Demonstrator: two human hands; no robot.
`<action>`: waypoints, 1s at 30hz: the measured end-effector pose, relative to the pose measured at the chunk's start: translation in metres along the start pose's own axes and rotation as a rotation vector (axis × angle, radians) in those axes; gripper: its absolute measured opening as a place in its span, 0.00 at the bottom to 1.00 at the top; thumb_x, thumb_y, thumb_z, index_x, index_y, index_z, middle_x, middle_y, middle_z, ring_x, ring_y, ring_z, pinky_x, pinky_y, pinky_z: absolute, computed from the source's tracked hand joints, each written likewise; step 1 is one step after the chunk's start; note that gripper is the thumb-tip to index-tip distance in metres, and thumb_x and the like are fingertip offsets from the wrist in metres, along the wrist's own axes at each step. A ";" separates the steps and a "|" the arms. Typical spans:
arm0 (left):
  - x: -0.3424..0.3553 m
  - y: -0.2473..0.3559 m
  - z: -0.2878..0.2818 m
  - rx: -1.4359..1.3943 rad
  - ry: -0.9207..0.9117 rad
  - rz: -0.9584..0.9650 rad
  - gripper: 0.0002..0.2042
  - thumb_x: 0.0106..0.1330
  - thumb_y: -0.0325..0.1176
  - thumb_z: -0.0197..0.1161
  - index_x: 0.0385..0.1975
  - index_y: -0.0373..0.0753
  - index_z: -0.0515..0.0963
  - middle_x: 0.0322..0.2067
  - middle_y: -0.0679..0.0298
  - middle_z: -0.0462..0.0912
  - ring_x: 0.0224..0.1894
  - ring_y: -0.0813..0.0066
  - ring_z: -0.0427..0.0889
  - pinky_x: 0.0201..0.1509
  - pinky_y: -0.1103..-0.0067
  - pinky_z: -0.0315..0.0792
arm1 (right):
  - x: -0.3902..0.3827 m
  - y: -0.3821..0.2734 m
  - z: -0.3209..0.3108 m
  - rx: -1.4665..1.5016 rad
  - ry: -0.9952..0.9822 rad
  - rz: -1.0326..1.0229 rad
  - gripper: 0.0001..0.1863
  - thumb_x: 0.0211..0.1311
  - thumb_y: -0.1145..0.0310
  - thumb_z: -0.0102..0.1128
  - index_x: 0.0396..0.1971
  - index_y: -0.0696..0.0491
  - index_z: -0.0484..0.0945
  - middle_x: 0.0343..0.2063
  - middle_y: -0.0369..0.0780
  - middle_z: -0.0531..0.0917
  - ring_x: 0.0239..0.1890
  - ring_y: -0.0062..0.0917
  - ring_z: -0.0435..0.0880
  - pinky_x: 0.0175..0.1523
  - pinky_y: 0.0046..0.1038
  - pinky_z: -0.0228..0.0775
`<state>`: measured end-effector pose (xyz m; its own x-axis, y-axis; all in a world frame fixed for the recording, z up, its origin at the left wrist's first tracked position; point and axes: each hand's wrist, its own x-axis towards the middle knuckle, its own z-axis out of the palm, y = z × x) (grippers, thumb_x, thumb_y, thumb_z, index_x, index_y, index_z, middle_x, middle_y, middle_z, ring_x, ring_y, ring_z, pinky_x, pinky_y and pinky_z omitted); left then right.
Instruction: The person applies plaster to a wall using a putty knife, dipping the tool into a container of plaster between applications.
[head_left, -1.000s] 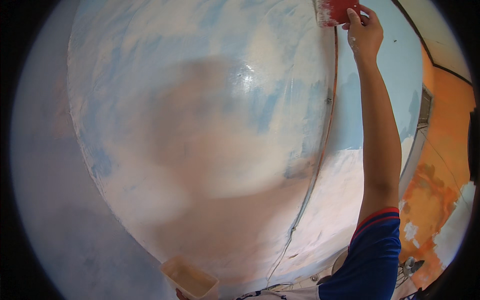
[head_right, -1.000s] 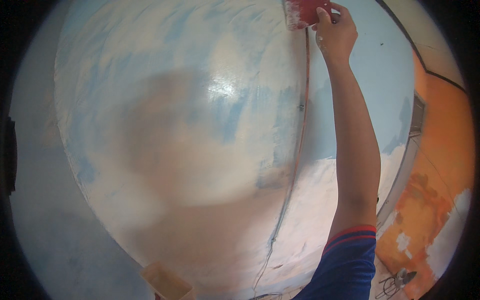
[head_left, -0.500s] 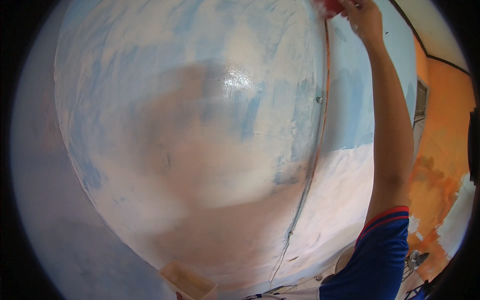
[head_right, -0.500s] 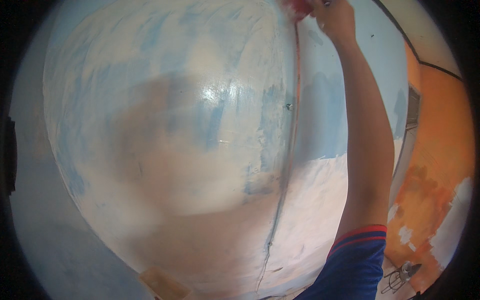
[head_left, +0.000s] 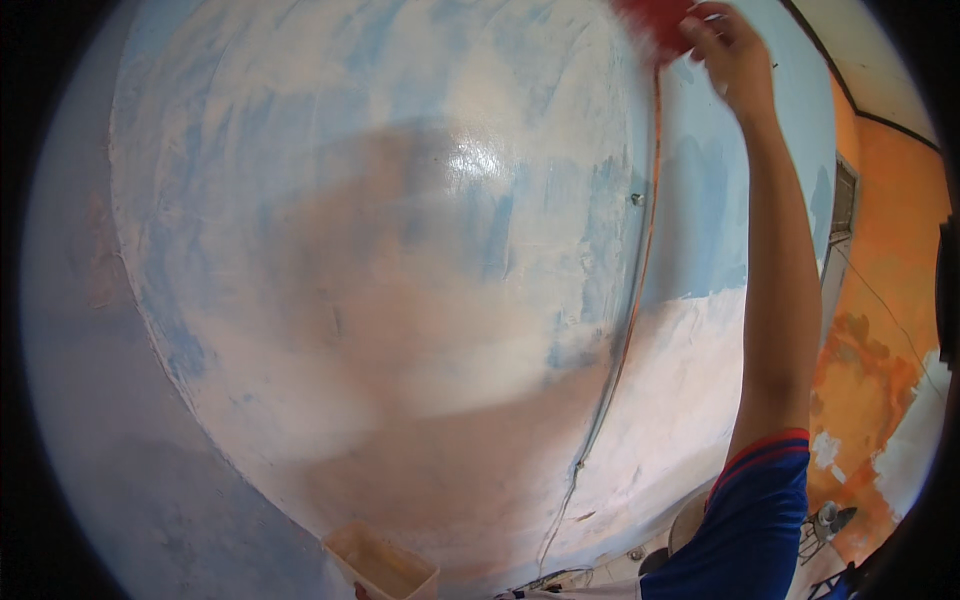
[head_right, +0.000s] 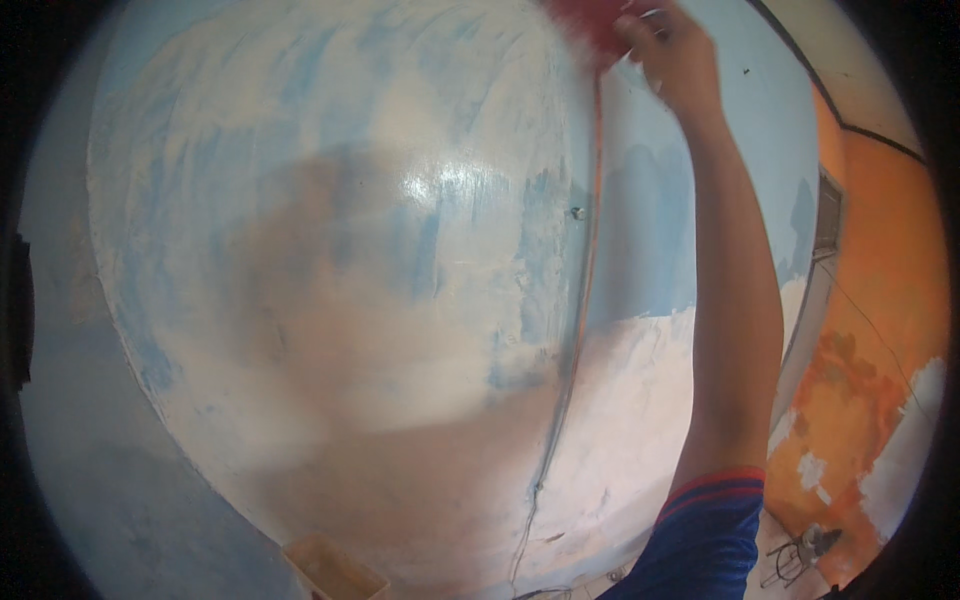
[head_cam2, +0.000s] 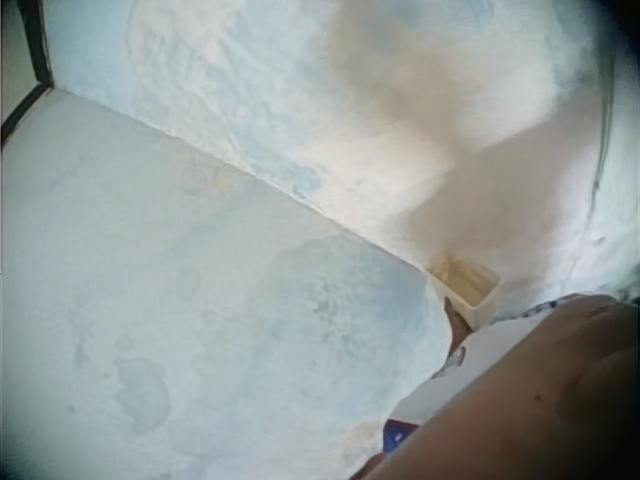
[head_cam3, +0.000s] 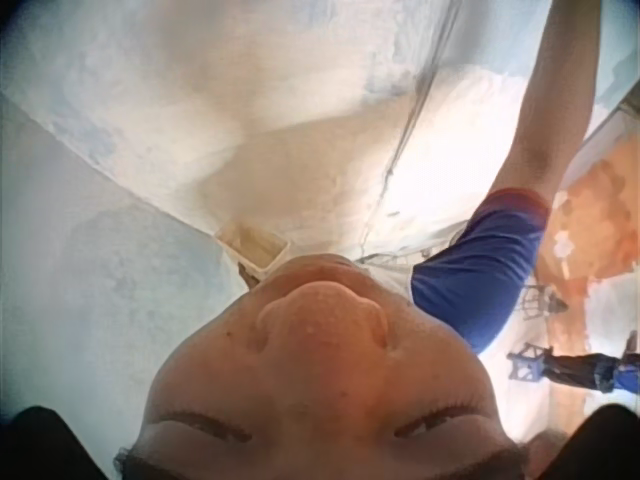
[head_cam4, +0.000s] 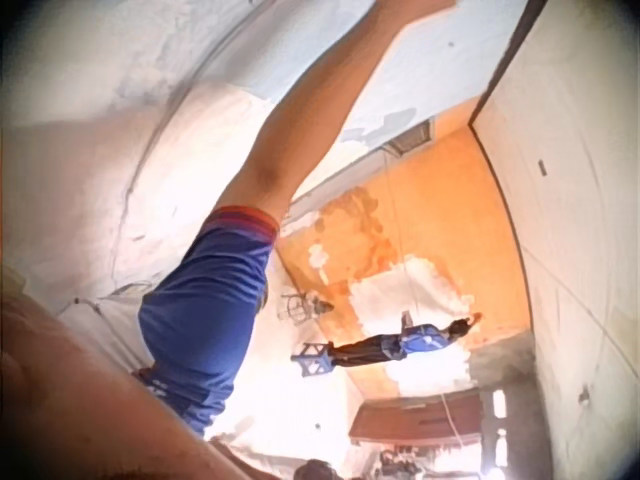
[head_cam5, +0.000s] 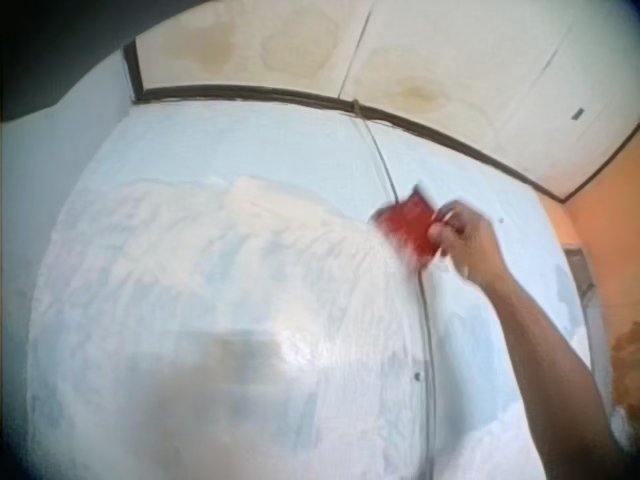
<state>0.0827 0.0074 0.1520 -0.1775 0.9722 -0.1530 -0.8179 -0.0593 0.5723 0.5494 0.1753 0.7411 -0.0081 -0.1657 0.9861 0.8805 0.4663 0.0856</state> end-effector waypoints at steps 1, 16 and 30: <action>-0.002 0.001 -0.002 0.004 0.000 0.002 0.34 0.71 0.71 0.44 0.66 0.53 0.68 0.58 0.64 0.77 0.58 0.61 0.77 0.60 0.59 0.75 | 0.003 -0.039 -0.007 0.066 0.137 0.170 0.08 0.69 0.76 0.59 0.44 0.63 0.78 0.27 0.44 0.86 0.23 0.22 0.82 0.27 0.25 0.73; -0.002 0.004 -0.052 0.117 -0.070 -0.015 0.35 0.71 0.70 0.42 0.67 0.51 0.67 0.59 0.63 0.76 0.59 0.59 0.77 0.60 0.57 0.74 | -0.078 -0.046 -0.005 0.106 -0.127 -0.026 0.13 0.70 0.67 0.63 0.50 0.54 0.80 0.31 0.39 0.88 0.33 0.20 0.86 0.40 0.24 0.78; 0.003 -0.009 -0.085 -0.024 0.028 -0.084 0.38 0.72 0.70 0.38 0.72 0.51 0.64 0.66 0.61 0.74 0.64 0.54 0.76 0.66 0.54 0.73 | -0.134 -0.160 0.068 0.377 -0.633 0.115 0.13 0.69 0.70 0.63 0.51 0.56 0.82 0.31 0.41 0.86 0.35 0.22 0.87 0.44 0.28 0.82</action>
<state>0.0432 -0.0084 0.0773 -0.1229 0.9672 -0.2223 -0.8435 0.0162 0.5369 0.3778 0.1818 0.6047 -0.2979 0.3813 0.8751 0.6711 0.7356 -0.0921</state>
